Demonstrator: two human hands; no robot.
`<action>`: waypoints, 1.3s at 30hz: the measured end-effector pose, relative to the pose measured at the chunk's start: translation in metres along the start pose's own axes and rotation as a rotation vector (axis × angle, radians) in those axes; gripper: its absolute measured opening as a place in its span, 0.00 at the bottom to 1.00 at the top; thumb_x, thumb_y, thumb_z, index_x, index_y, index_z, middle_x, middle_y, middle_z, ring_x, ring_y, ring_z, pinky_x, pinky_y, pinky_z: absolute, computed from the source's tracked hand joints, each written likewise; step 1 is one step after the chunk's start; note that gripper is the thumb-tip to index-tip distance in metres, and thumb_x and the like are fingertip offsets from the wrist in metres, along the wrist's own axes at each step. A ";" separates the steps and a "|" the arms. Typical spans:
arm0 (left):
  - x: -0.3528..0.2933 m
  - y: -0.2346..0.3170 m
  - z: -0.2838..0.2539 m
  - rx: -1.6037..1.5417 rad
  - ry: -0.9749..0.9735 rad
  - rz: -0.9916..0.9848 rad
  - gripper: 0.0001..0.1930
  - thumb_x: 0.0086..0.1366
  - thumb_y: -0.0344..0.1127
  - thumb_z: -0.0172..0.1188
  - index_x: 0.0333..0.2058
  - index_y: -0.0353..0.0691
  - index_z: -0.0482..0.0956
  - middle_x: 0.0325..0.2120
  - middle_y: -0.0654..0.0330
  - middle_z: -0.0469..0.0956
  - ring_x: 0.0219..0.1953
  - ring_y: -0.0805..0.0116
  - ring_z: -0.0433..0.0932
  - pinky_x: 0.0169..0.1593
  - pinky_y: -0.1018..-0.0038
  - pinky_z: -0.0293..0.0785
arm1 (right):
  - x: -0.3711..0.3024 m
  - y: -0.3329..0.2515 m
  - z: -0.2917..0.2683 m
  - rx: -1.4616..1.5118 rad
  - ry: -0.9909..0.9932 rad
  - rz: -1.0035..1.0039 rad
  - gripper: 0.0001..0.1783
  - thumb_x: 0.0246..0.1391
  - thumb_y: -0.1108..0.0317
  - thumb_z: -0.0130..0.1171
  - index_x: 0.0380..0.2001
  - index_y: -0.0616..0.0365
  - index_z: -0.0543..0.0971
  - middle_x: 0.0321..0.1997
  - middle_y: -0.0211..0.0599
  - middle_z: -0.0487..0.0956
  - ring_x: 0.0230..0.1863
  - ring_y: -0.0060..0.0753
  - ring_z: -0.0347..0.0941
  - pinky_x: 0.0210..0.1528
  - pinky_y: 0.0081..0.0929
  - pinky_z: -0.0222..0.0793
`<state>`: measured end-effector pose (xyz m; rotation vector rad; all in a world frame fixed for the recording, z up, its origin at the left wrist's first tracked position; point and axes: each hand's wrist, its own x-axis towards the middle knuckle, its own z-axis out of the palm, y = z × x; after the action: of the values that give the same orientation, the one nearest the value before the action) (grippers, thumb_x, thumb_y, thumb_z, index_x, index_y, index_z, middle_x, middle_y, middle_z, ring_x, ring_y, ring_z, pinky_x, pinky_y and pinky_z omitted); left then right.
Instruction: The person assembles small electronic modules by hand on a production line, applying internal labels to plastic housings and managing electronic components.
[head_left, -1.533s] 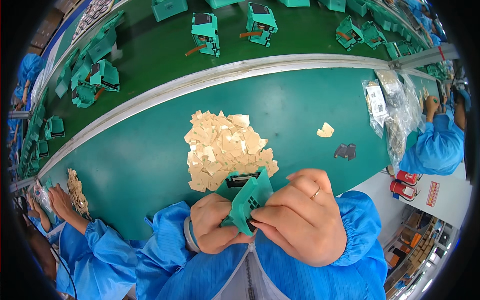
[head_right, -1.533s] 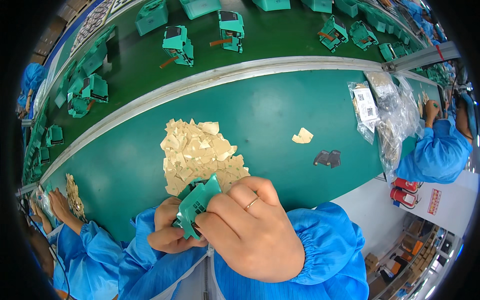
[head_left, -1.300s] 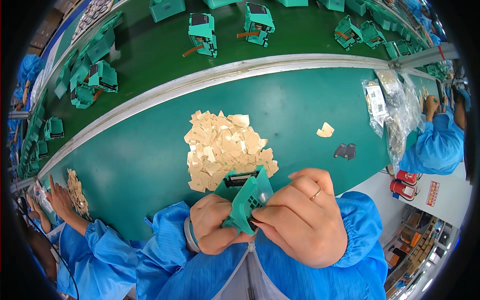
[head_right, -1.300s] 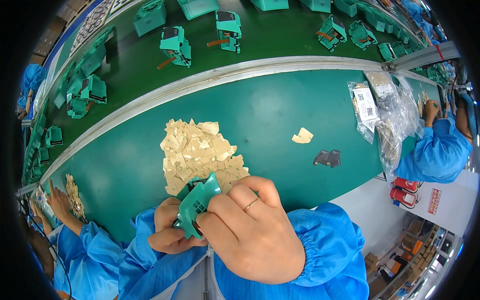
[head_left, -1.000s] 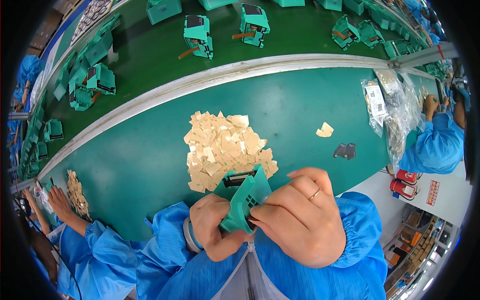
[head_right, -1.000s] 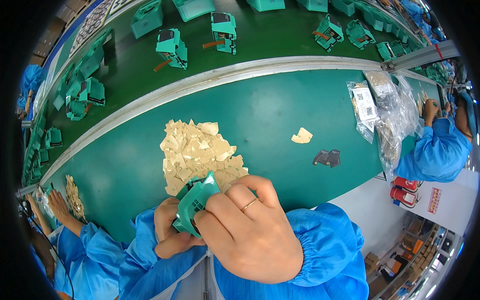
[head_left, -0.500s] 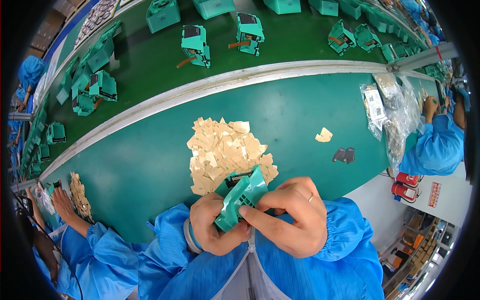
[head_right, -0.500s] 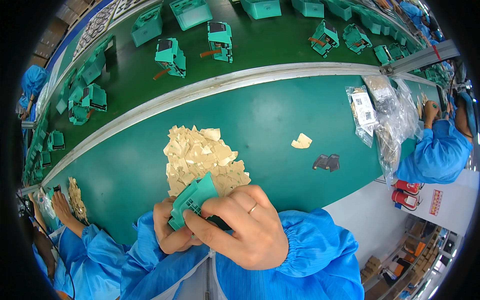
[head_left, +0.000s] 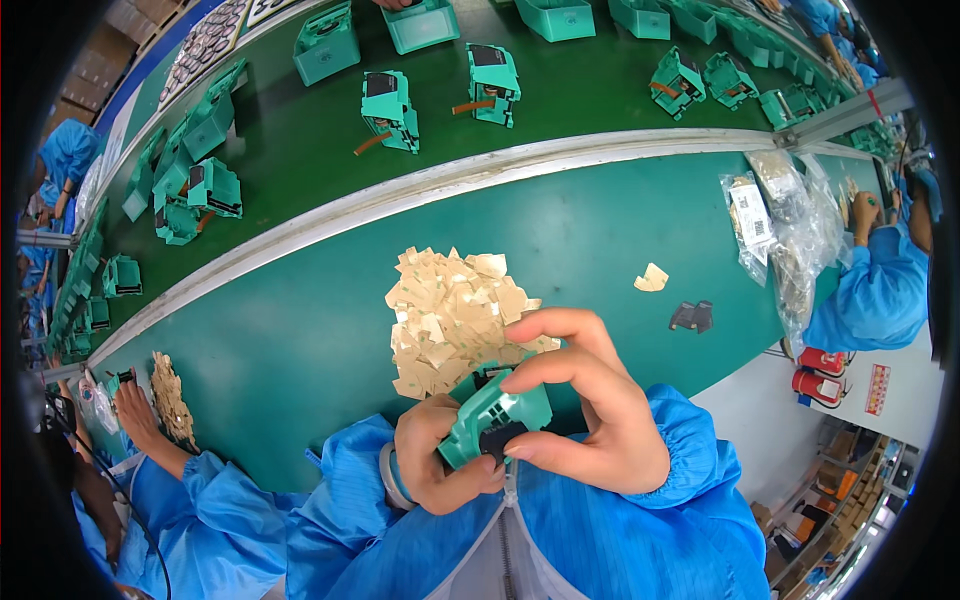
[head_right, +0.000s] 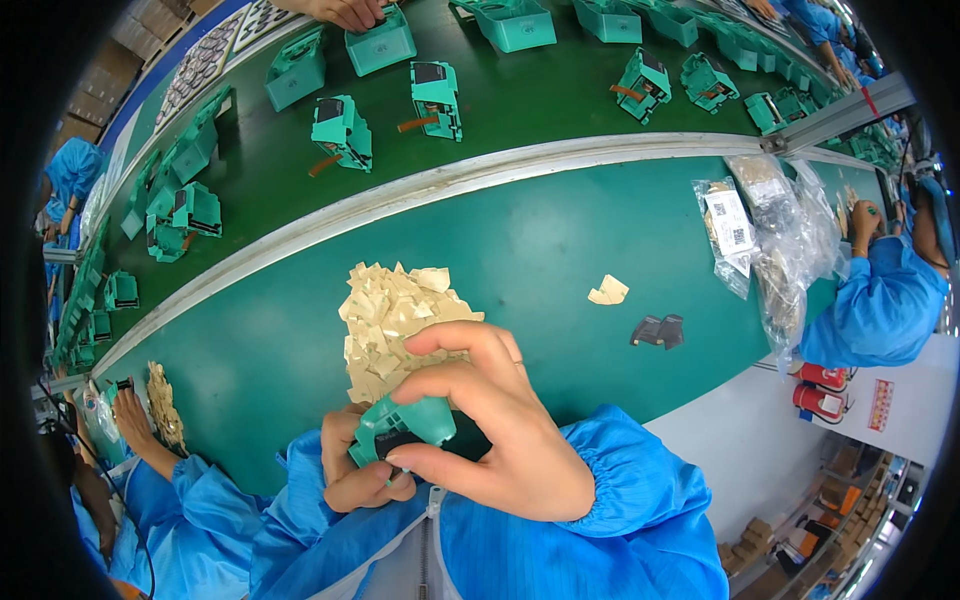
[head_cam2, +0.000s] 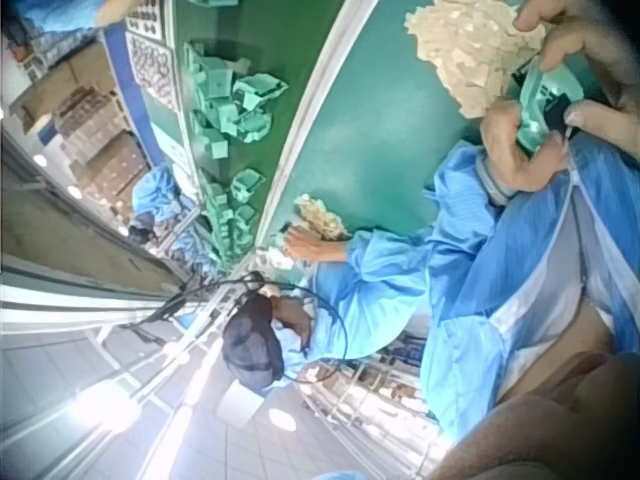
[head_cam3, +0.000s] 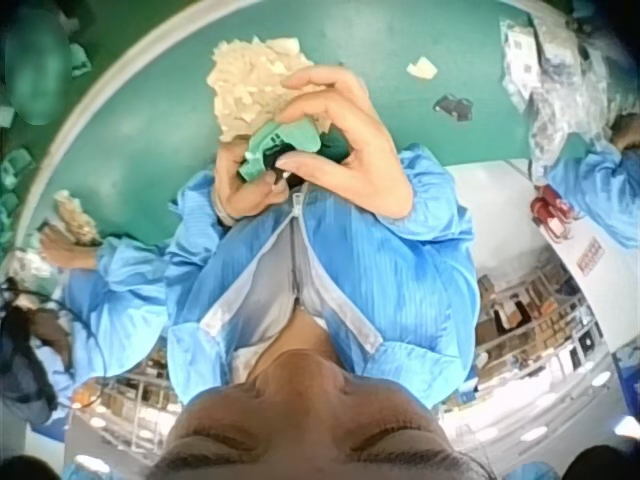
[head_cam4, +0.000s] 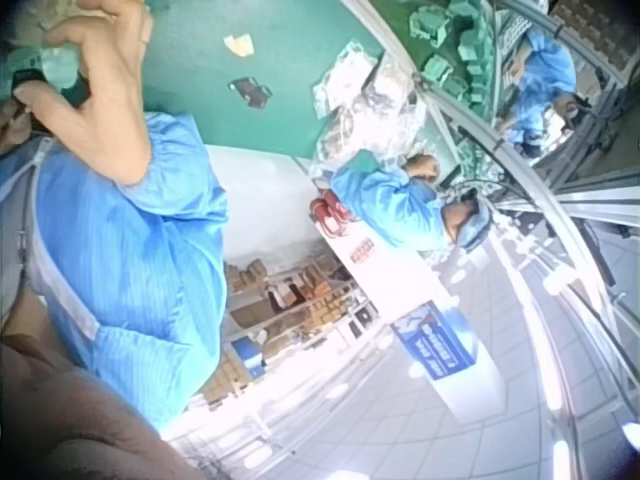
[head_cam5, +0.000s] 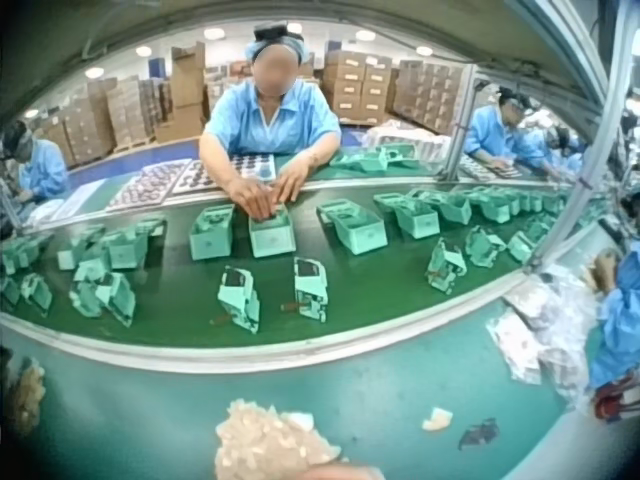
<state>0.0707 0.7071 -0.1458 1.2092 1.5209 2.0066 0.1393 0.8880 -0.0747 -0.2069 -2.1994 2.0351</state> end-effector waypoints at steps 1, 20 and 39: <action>-0.008 -0.003 -0.001 -0.172 0.008 -0.121 0.19 0.44 0.20 0.55 0.38 0.29 0.64 0.21 0.55 0.75 0.16 0.69 0.72 0.17 0.75 0.63 | 0.001 -0.001 0.002 0.001 0.001 -0.003 0.21 0.39 0.68 0.67 0.40 0.54 0.74 0.51 0.41 0.64 0.54 0.45 0.56 0.56 0.36 0.52; 0.005 -0.013 0.013 0.019 0.183 0.416 0.30 0.47 0.23 0.64 0.44 0.43 0.54 0.34 0.45 0.70 0.17 0.65 0.73 0.16 0.74 0.70 | 0.001 -0.002 0.017 0.245 -0.052 0.067 0.34 0.49 0.80 0.53 0.58 0.60 0.53 0.52 0.44 0.68 0.53 0.33 0.64 0.56 0.28 0.57; 0.138 -0.050 -0.156 0.505 0.800 -0.035 0.17 0.62 0.30 0.54 0.50 0.37 0.68 0.46 0.60 0.69 0.48 0.73 0.66 0.54 0.76 0.59 | -0.028 -0.032 -0.025 0.665 -0.428 -0.452 0.12 0.60 0.69 0.46 0.33 0.67 0.75 0.43 0.55 0.70 0.42 0.46 0.70 0.45 0.36 0.65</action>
<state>-0.1426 0.7265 -0.1434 0.4853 2.5080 2.2897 0.1713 0.9046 -0.0415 0.7756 -1.4001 2.5139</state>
